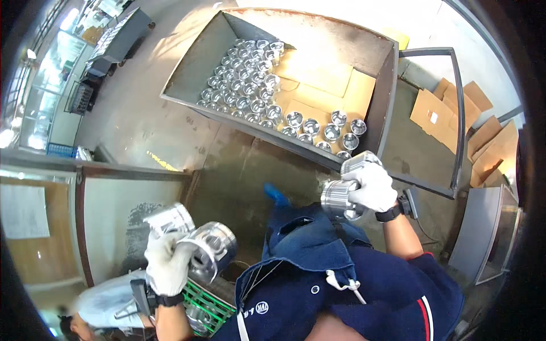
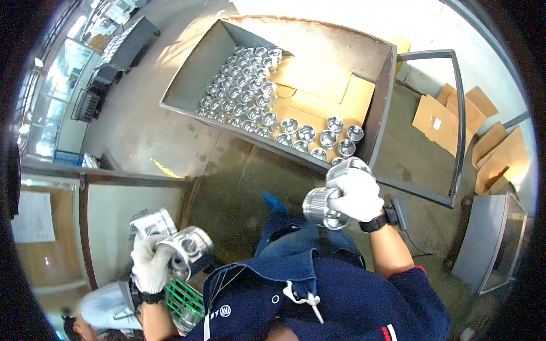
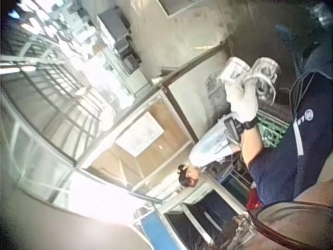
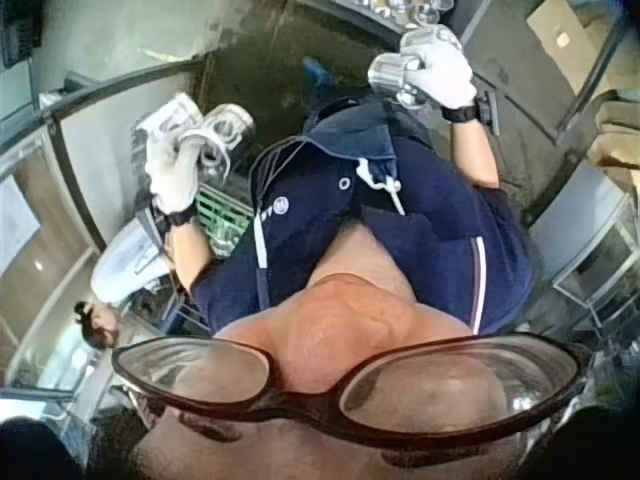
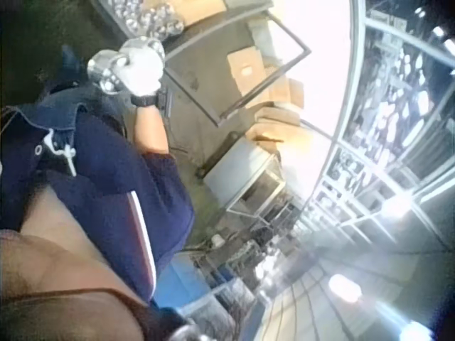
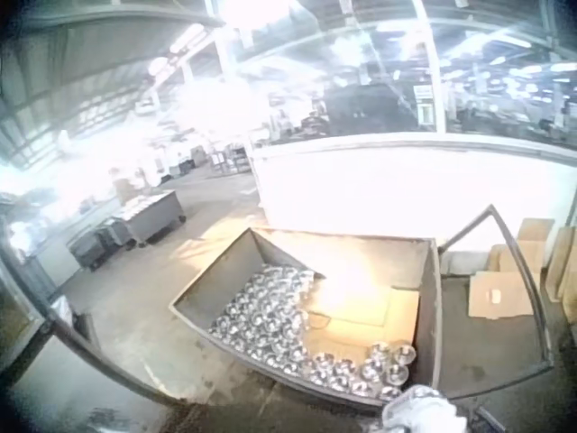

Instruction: Picking up metal pistons from a bin and placing them into a transport rack and vice-versa.

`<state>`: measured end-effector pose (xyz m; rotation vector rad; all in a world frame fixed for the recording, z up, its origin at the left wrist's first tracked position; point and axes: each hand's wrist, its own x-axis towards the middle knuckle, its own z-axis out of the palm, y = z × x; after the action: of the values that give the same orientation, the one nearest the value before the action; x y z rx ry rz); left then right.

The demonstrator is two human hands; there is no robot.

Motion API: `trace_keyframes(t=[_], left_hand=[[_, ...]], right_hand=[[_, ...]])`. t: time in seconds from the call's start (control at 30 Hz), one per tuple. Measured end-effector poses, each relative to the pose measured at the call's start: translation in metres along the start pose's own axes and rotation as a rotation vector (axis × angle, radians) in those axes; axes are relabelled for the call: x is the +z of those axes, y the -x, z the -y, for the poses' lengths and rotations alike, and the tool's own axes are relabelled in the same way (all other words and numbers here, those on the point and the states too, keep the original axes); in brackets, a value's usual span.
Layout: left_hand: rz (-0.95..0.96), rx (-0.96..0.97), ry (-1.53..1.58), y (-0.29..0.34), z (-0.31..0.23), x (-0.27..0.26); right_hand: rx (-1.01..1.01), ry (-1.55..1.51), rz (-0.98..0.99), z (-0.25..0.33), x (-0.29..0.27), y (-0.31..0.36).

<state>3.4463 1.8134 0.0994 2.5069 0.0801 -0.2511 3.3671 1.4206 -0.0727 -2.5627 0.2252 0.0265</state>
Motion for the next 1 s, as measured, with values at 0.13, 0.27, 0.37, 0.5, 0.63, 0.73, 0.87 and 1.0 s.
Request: trace_keyframes(t=[0.13, 0.27, 0.37, 0.5, 0.63, 0.73, 0.87, 1.0], left_hand=[[0.043, 0.279, -0.107, -0.113, 0.01, 0.034], [0.098, 0.274, -0.125, -0.208, -0.002, 0.059], [0.143, 0.471, -0.12, -0.286, -0.003, 0.092], [0.198, 0.686, -0.343, -0.356, -0.048, 0.13], [0.374, 0.799, -0.332, -0.416, -0.076, 0.19], [0.576, 0.816, -0.556, -0.458, -0.094, 0.256], [0.381, 1.132, -0.855, -0.502, -0.091, 0.352], [0.487, 1.247, -0.683, -0.539, -0.114, 0.435]], right_hand=[[0.268, -0.043, -0.014, -0.006, -0.001, -0.031], [0.381, 0.001, -0.172, -0.001, -0.002, -0.054], [0.394, 0.028, -0.192, 0.002, -0.001, -0.082], [0.646, 0.055, -0.157, 0.009, -0.007, -0.121], [0.688, -0.052, -0.109, -0.012, 0.003, -0.161], [0.712, -0.131, -0.015, -0.042, 0.017, -0.195], [0.697, -0.112, 0.061, -0.079, 0.04, -0.24], [0.647, -0.157, 0.094, -0.119, 0.071, -0.274]])
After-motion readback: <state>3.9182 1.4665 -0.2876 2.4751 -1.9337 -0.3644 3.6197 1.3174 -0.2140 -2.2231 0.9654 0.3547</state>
